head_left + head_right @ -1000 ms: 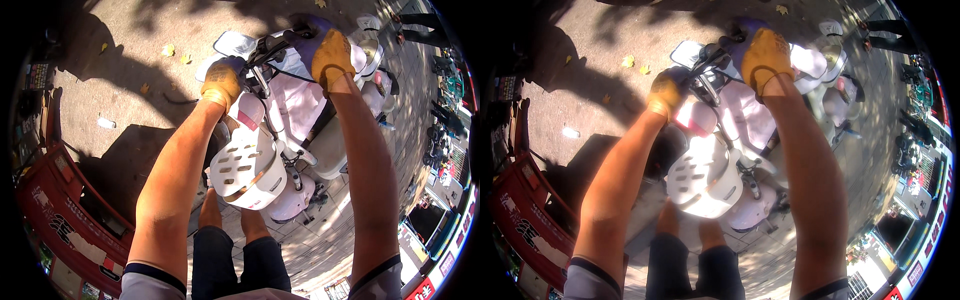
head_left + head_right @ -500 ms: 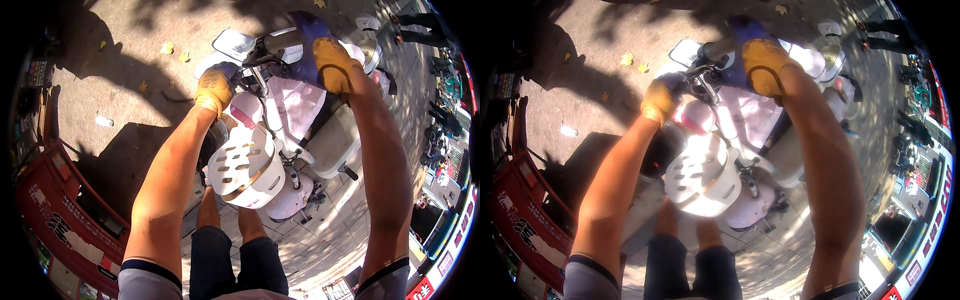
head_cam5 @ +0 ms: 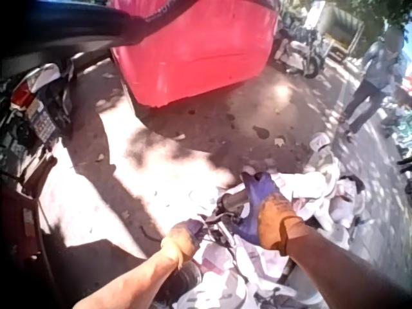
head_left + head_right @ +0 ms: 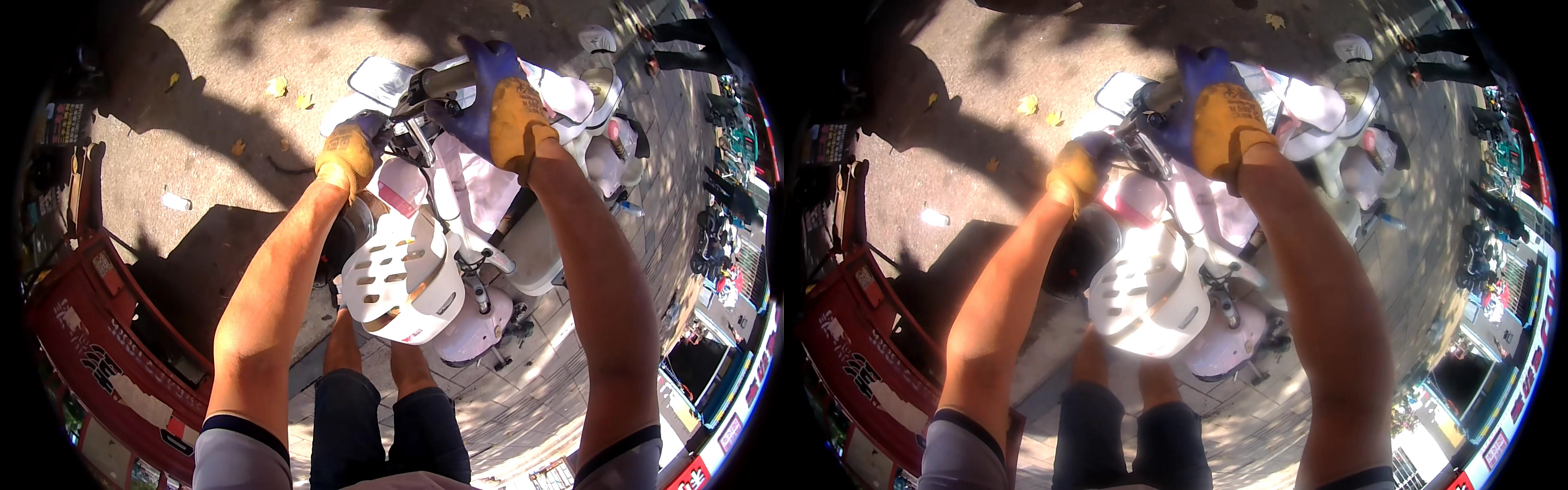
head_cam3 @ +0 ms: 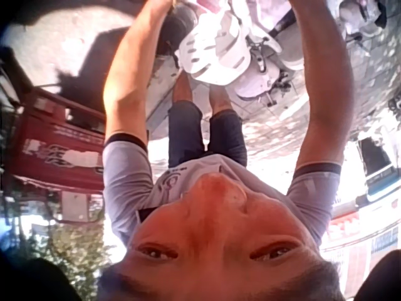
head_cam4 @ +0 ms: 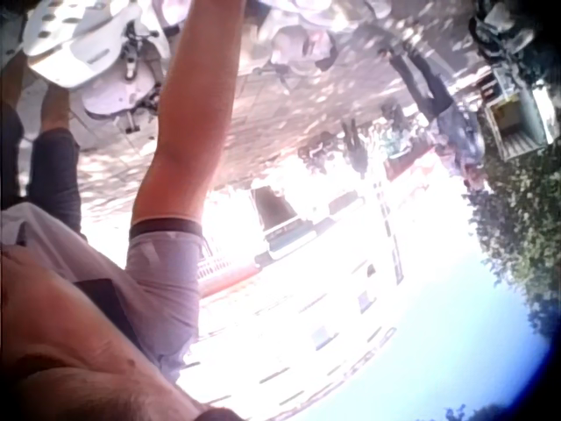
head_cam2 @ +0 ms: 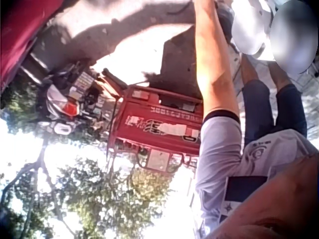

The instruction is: The person puts on work gloves and uses a wrench to tighten bolts on the handlebar stem of a white electric scooter. They then use a screwdriver to adjust components on the scooter's front panel and handlebar area.

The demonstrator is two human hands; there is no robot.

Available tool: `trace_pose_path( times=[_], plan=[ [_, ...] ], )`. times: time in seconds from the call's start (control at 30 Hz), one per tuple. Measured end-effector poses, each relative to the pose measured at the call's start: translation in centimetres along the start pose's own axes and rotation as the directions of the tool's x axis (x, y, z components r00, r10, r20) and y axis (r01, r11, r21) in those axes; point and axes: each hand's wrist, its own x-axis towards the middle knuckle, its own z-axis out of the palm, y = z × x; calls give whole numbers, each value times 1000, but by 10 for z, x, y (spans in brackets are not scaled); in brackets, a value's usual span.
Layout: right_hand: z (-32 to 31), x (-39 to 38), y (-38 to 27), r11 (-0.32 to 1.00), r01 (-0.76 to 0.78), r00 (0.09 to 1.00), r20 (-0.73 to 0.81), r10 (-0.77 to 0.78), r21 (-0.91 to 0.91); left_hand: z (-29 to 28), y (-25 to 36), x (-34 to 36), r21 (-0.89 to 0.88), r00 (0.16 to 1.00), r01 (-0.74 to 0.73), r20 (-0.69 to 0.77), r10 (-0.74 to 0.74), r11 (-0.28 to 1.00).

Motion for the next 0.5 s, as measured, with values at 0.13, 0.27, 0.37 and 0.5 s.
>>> trace_pose_path(
  times=[0.13, 0.27, 0.37, 0.5],
  plan=[
    [1, 2, 0, 1000, 5, 1000, -12, -5, 1, 6, -8, 2, 41, 998, 37, 42, -39, 998],
    [4, 0, 2, 999, -27, 999, -21, 26, -24, 19, -21, 6, 51, 999, -27, 35, 25, 998],
    [3, 4, -2, 998, -68, 998, 3, 68, 7, 30, -47, 7, 41, 999, 26, 39, -28, 999],
    [8, 0, 12, 995, -90, 996, -7, 91, 30, 26, -29, 12, 107, 997, -15, 76, 7, 994]
  ],
)
